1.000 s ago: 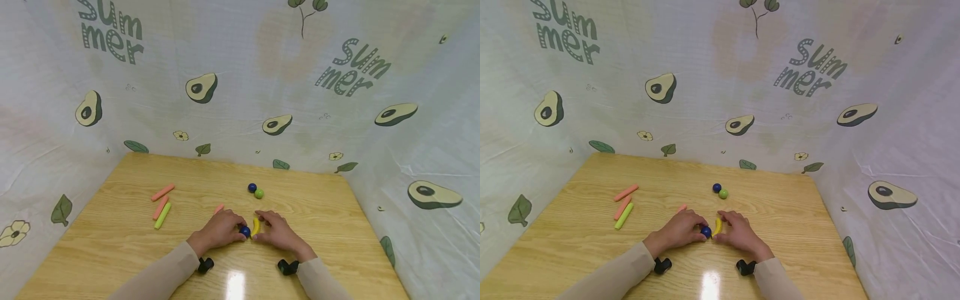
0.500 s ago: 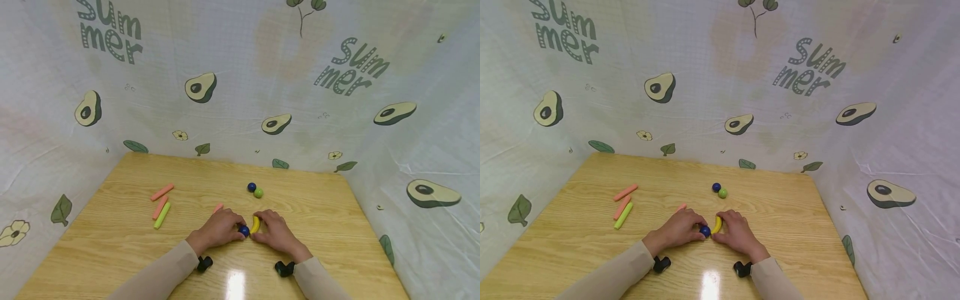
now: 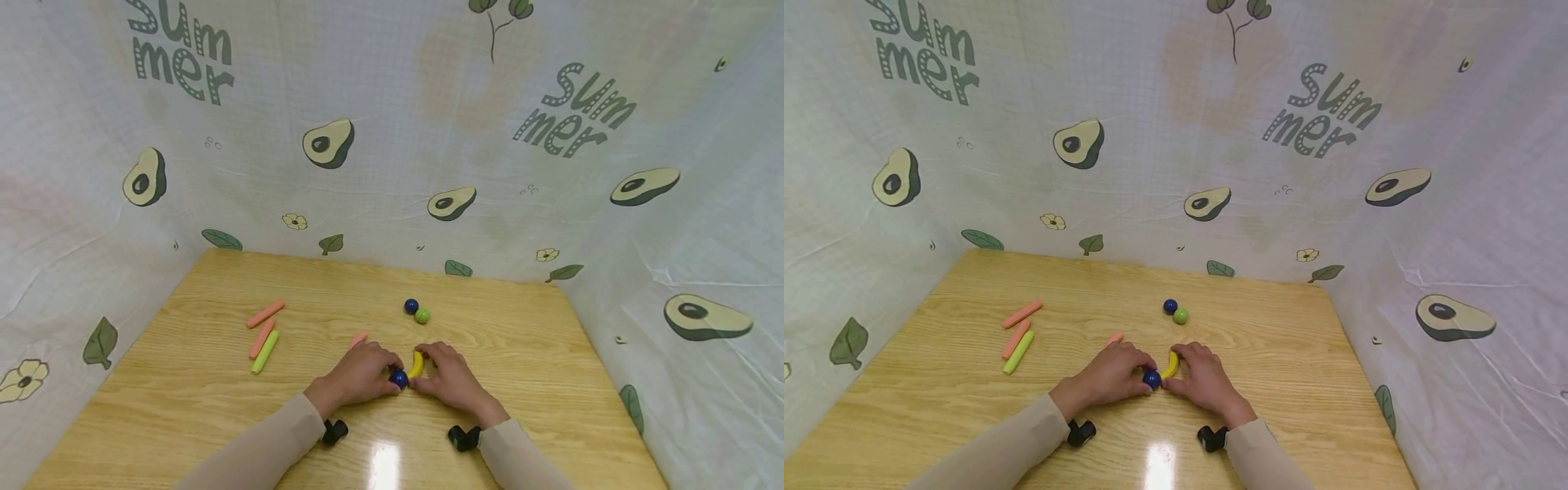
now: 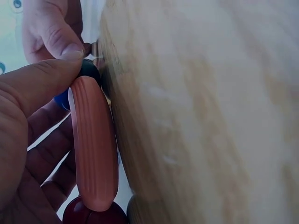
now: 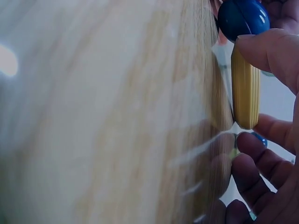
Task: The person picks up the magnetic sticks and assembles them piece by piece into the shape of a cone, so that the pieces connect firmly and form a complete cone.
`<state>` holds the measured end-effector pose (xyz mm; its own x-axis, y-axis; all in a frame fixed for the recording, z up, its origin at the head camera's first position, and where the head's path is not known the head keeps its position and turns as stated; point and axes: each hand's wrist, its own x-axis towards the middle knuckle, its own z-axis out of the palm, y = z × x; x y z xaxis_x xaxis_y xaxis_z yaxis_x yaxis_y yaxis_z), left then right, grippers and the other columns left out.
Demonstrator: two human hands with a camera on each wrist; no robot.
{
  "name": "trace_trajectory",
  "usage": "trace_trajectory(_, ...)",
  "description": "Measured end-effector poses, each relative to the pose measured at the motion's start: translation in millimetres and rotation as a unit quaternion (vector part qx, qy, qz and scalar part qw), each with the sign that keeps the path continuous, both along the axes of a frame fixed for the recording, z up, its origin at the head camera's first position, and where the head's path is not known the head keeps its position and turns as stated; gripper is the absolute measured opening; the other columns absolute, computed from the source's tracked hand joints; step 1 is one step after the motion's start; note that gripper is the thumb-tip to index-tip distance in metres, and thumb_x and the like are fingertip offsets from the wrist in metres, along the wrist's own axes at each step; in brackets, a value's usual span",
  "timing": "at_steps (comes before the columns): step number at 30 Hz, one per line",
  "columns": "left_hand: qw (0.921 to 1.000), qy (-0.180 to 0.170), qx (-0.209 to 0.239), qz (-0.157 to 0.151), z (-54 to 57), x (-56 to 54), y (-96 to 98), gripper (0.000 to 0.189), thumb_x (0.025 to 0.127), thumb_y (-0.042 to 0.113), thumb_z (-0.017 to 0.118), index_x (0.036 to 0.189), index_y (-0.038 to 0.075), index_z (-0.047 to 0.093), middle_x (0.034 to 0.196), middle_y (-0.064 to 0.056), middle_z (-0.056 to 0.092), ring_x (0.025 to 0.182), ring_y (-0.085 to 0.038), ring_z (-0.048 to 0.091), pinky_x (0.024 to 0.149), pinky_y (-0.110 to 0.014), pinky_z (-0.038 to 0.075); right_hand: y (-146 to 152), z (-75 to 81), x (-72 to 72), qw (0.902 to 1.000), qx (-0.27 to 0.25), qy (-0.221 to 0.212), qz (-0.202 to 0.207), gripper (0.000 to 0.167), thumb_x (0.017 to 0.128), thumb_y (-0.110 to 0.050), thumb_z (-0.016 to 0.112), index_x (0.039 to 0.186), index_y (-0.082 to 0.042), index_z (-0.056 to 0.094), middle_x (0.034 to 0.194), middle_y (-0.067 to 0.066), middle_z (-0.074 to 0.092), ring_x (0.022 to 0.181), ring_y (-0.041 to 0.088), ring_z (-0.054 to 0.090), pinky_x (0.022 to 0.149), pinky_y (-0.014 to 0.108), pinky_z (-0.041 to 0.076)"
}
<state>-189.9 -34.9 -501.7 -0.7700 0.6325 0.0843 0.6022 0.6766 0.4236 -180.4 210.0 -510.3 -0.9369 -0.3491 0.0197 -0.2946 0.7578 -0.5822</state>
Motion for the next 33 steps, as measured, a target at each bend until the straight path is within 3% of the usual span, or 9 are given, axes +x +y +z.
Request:
trace_trajectory(5, 0.9999, 0.010, 0.003, 0.005, -1.1, 0.6, -1.2, 0.040, 0.089, 0.044, 0.086, 0.123, 0.025, 0.076, 0.104, 0.015, 0.075, 0.091, -0.004, 0.057, 0.112, -0.050, 0.039, 0.5, -2.4, -1.1, 1.0000, 0.004, 0.005, -0.005, 0.068, 0.086, -0.049, 0.085, 0.141, -0.017, 0.062, 0.129, 0.000, 0.064, 0.120, 0.021, 0.060, 0.110, 0.057, 0.040)
trace_trajectory(10, 0.9998, 0.014, 0.007, 0.008, -1.7, 0.6, -1.7, 0.036, 0.088, 0.048, 0.086, 0.116, 0.027, 0.078, 0.100, 0.016, 0.074, 0.091, -0.004, 0.057, 0.119, -0.057, 0.033, 0.6, -3.7, -1.3, 0.9999, 0.005, 0.006, -0.007, 0.069, 0.085, -0.052, 0.085, 0.140, -0.017, 0.063, 0.128, -0.001, 0.064, 0.117, 0.021, 0.060, 0.110, 0.057, 0.041)
trace_trajectory(23, 0.9997, 0.022, 0.011, 0.002, -1.3, 0.9, -2.3, 0.032, 0.089, 0.047, 0.085, 0.114, 0.027, 0.078, 0.103, 0.018, 0.074, 0.097, -0.006, 0.061, 0.121, -0.060, 0.031, 0.3, -3.1, -1.3, 0.9999, 0.007, 0.008, -0.002, 0.064, 0.087, -0.051, 0.084, 0.138, -0.016, 0.065, 0.130, 0.000, 0.063, 0.115, 0.020, 0.059, 0.108, 0.057, 0.041)
trace_trajectory(33, 0.9998, 0.005, 0.016, 0.005, -1.7, 0.8, -3.4, 0.034, 0.088, 0.048, 0.084, 0.115, 0.027, 0.078, 0.104, 0.018, 0.074, 0.099, -0.006, 0.061, 0.122, -0.059, 0.030, 0.8, -4.6, -0.4, 0.9999, 0.012, 0.007, -0.002, 0.067, 0.087, -0.051, 0.083, 0.141, -0.018, 0.063, 0.129, -0.001, 0.063, 0.118, 0.021, 0.059, 0.110, 0.056, 0.041)
